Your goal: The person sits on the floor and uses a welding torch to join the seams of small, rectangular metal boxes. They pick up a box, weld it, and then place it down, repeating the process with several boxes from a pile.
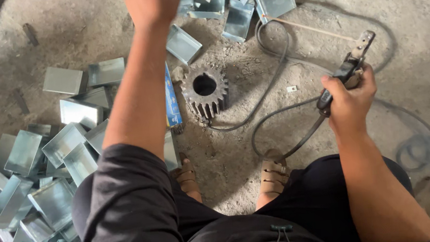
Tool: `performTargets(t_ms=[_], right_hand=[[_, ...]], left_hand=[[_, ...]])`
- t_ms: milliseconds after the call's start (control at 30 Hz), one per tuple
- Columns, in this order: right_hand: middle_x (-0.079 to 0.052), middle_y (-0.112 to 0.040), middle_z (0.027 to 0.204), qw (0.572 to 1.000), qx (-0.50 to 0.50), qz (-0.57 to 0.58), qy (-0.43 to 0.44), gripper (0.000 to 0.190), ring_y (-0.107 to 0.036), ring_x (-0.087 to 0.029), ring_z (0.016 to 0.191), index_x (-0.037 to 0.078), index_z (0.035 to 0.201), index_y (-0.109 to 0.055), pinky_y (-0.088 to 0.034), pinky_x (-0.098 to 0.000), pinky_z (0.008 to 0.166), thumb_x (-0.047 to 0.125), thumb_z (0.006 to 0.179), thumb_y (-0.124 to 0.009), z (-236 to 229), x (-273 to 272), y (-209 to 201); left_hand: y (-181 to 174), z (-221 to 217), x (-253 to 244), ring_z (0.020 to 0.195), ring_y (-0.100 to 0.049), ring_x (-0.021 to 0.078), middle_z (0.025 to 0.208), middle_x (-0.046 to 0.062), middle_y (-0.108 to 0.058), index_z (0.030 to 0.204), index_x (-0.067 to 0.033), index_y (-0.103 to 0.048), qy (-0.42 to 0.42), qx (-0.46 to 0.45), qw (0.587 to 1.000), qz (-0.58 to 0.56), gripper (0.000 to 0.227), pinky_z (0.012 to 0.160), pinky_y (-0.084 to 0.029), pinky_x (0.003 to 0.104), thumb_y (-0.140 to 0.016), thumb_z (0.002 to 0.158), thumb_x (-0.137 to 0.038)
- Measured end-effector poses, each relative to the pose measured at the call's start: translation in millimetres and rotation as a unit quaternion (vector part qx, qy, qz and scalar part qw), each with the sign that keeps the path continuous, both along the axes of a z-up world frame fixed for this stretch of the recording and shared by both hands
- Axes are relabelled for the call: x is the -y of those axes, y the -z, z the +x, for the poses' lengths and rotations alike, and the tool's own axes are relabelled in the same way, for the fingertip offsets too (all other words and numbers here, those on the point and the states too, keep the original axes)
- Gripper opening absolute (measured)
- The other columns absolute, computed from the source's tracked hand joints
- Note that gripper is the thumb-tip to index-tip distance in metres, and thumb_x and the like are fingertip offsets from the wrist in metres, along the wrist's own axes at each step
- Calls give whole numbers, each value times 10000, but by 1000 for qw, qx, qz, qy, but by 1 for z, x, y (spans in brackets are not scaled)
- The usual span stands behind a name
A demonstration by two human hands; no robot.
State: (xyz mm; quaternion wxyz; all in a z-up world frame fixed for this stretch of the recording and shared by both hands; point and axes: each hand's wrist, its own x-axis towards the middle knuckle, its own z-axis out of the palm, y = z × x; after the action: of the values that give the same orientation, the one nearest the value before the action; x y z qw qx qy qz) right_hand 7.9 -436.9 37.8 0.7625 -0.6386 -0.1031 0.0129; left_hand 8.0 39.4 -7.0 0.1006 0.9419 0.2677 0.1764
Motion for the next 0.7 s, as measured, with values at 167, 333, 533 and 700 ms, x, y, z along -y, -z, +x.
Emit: performTargets(t_ms=[167, 333, 533, 700], right_hand=[[-62, -609, 917, 999, -28, -4, -17, 370, -618, -166, 679, 26, 1178, -520, -525, -320, 608, -69, 900, -743, -11, -3, -10], [-96, -620, 949, 996, -48, 32, -67, 453, -627, -195, 695, 18, 1338, -519, -548, -369, 666, -75, 931, -696, -18, -3, -14], [-115, -576, 915, 990, -45, 35, -128, 326, -617, -214, 731, -31, 1271, -501, -545, -379, 694, -111, 985, -634, -26, -15, -20], [-128, -616, 942, 990, -49, 0, -135, 306, -634, -214, 722, -40, 1241, -509, -557, -373, 677, -85, 969, -642, -29, -34, -21]], left_hand=[[125, -82, 12, 1233, -597, 409, 1291, 249, -652, 1235, -28, -681, -83, -60, 980, -172, 550, 1063, -488, 460, -662, 947, -495], [238, -196, 31, 1313, -580, 350, 1388, 220, -602, 1271, -64, -689, -167, -379, 861, -294, 650, 1046, -503, 433, -745, 823, -532], [260, -252, 14, 1322, -578, 286, 1482, 85, -551, 1346, -166, -644, -251, -401, 810, -346, 590, 998, -538, 475, -746, 803, -370], [293, -261, 47, 1354, -559, 225, 1494, 2, -606, 1352, -231, -716, -39, -530, 684, -500, 563, 1096, -448, 461, -644, 891, -548]])
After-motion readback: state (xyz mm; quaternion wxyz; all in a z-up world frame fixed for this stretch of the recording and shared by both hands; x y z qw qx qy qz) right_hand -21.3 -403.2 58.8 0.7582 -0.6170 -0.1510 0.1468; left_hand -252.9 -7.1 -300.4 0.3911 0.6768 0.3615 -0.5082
